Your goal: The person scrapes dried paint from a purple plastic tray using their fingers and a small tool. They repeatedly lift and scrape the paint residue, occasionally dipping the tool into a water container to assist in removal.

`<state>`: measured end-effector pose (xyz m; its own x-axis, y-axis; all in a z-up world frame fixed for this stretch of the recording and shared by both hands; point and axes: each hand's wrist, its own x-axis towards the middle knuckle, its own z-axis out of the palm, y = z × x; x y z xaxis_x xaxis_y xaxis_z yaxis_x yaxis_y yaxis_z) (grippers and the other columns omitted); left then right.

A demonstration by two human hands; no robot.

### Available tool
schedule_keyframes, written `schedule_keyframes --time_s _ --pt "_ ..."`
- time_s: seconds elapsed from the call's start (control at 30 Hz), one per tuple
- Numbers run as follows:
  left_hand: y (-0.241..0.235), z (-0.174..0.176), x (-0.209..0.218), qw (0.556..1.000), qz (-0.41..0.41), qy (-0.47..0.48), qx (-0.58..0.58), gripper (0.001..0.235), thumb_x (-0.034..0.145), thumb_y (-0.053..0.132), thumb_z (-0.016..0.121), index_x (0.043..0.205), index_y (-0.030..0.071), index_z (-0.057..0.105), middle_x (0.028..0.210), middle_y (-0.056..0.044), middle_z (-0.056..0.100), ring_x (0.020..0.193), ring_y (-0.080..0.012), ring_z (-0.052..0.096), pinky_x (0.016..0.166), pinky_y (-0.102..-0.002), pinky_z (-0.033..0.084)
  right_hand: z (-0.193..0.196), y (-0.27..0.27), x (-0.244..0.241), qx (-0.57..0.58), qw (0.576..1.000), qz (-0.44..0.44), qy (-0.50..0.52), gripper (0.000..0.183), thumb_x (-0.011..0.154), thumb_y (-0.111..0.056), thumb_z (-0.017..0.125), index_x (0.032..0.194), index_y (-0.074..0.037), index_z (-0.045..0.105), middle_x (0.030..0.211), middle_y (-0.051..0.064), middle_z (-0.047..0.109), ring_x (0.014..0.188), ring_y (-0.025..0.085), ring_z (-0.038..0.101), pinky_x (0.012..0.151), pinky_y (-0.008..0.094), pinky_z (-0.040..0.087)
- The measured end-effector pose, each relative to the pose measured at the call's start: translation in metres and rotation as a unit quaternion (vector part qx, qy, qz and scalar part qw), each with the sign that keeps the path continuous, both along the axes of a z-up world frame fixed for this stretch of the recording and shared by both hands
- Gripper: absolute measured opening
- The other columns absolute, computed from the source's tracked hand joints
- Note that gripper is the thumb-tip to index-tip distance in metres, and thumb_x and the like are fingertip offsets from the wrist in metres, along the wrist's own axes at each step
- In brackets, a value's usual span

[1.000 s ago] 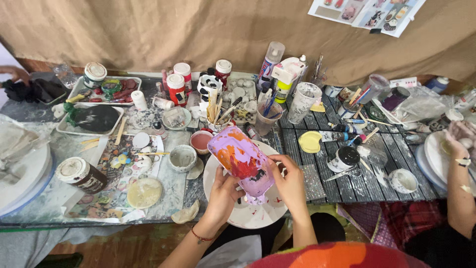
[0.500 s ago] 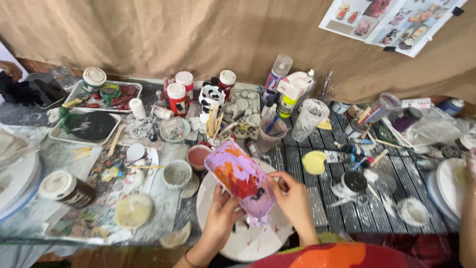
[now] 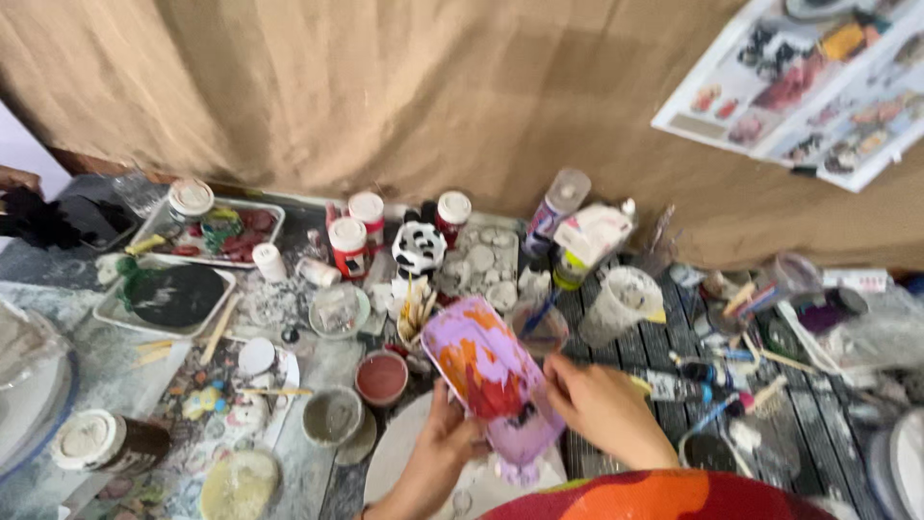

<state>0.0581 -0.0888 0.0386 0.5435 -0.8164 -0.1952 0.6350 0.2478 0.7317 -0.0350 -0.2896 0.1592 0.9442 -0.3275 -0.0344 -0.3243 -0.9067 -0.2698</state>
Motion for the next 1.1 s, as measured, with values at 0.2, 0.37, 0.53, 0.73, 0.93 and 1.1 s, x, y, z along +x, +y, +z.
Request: schedule_keyframes --time_s 0.2,0.37,0.53,0.73,0.93,1.1 --pt "0.027 0.002 -0.002 1.0 -0.004 0.025 -0.01 0.069 0.089 0.001 0.053 0.152 0.016 0.03 0.14 -0.009 0.059 0.118 -0.0242 0.067 0.092 -0.047 0.059 -0.018 0.047 -0.015 0.043 0.996 -0.073 -0.019 0.021 0.091 -0.032 0.064 0.105 -0.017 0.061 0.072 0.01 0.074 0.071 0.037 0.071 0.061 0.048 0.053" --pt "0.05 0.005 -0.006 1.0 -0.002 0.002 -0.014 0.064 0.094 0.003 0.051 0.153 0.016 0.03 0.136 -0.012 0.06 0.113 -0.0253 0.067 0.092 -0.047 0.058 -0.029 0.072 -0.03 0.11 0.979 -0.09 -0.144 0.016 0.092 -0.027 0.065 0.1 -0.013 0.064 0.073 0.008 0.075 0.067 0.031 0.073 0.058 0.043 0.054" --pt "0.051 0.008 -0.009 1.0 0.01 0.004 -0.017 0.065 0.092 0.002 0.052 0.152 0.016 0.031 0.135 -0.011 0.06 0.111 -0.026 0.067 0.09 -0.049 0.058 -0.044 0.074 -0.034 0.209 0.948 -0.152 -0.185 0.015 0.093 -0.022 0.067 0.101 -0.01 0.065 0.07 0.011 0.073 0.058 0.028 0.072 0.055 0.036 0.053" --pt "0.028 -0.001 -0.006 1.0 0.008 0.012 0.013 0.063 0.095 0.005 0.052 0.154 0.016 0.032 0.137 -0.01 0.059 0.118 -0.0225 0.066 0.092 -0.047 0.057 -0.06 0.042 -0.032 0.242 0.941 -0.135 -0.193 0.013 0.093 -0.02 0.066 0.098 -0.009 0.062 0.075 0.01 0.078 0.065 0.026 0.079 0.055 0.034 0.055" --pt "0.028 0.0 -0.011 0.998 0.042 0.042 0.029 0.069 0.093 0.006 0.051 0.156 0.02 0.028 0.138 -0.009 0.059 0.119 -0.0249 0.064 0.092 -0.049 0.058 -0.04 0.035 -0.025 0.178 0.974 -0.076 -0.114 0.013 0.094 -0.024 0.066 0.097 -0.012 0.063 0.073 0.01 0.077 0.067 0.033 0.073 0.056 0.041 0.053" --pt "0.044 -0.026 -0.013 0.999 0.038 0.0 0.015 0.07 0.093 0.007 0.051 0.156 0.022 0.025 0.141 -0.009 0.057 0.122 -0.0236 0.063 0.094 -0.047 0.057 -0.051 0.057 -0.027 0.162 0.976 -0.097 -0.109 0.014 0.095 -0.025 0.065 0.102 -0.013 0.065 0.085 0.01 0.077 0.07 0.03 0.074 0.06 0.041 0.054"
